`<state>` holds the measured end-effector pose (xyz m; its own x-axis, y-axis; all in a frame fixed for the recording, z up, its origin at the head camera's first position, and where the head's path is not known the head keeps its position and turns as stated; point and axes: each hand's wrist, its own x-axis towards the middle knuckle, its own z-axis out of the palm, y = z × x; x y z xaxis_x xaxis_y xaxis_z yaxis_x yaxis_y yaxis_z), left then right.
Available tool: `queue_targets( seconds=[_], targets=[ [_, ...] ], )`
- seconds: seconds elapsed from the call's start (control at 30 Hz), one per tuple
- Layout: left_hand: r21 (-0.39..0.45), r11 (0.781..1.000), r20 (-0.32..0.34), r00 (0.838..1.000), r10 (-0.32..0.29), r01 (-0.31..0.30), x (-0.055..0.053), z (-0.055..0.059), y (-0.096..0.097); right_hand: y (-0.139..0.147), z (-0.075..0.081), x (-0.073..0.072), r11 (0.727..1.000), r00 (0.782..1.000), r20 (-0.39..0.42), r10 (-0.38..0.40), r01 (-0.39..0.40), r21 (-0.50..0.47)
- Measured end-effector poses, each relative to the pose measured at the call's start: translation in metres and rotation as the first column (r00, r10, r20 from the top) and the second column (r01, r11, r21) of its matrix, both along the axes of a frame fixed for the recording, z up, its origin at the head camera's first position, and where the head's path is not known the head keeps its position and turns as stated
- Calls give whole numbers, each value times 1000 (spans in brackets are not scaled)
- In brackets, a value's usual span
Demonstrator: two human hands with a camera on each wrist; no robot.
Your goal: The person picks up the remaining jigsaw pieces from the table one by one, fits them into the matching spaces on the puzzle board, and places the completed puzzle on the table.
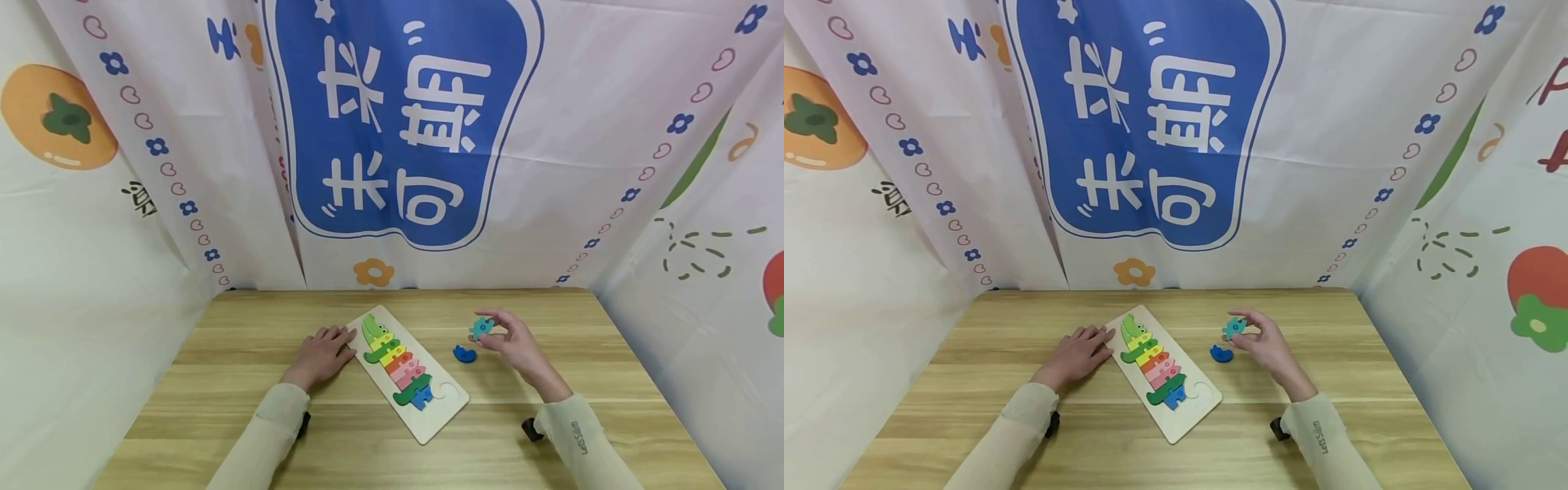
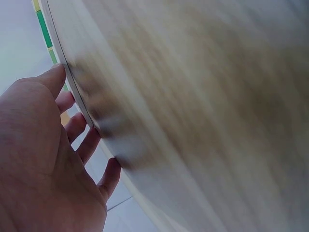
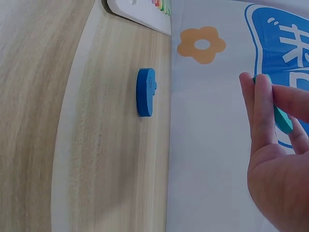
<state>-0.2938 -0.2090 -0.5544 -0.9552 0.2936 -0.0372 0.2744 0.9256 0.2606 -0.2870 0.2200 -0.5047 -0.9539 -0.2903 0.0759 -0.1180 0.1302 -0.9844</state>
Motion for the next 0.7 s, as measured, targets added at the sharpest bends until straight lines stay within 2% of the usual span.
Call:
queue_targets(
  seconds=[0.33, 0.53, 0.63, 0.7],
  targets=[
    [-3, 1000, 15, 1000, 6, -6, -1, 4, 2, -7, 2, 6, 998, 1000, 8, -11, 11, 54],
    [-26, 1000, 19, 1000, 5, -5, -2, 1, 1, -14, -1, 16, 984, 1000, -8, -11, 12, 176],
    [-35, 999, 20, 1000, 7, -6, -2, 0, 1, -19, -4, 20, 978, 1000, 1, 16, -16, 208],
    [-32, 999, 13, 1000, 7, -6, -2, 0, 1, -23, -7, 23, 976, 998, 21, 58, -61, 211]
  ],
)
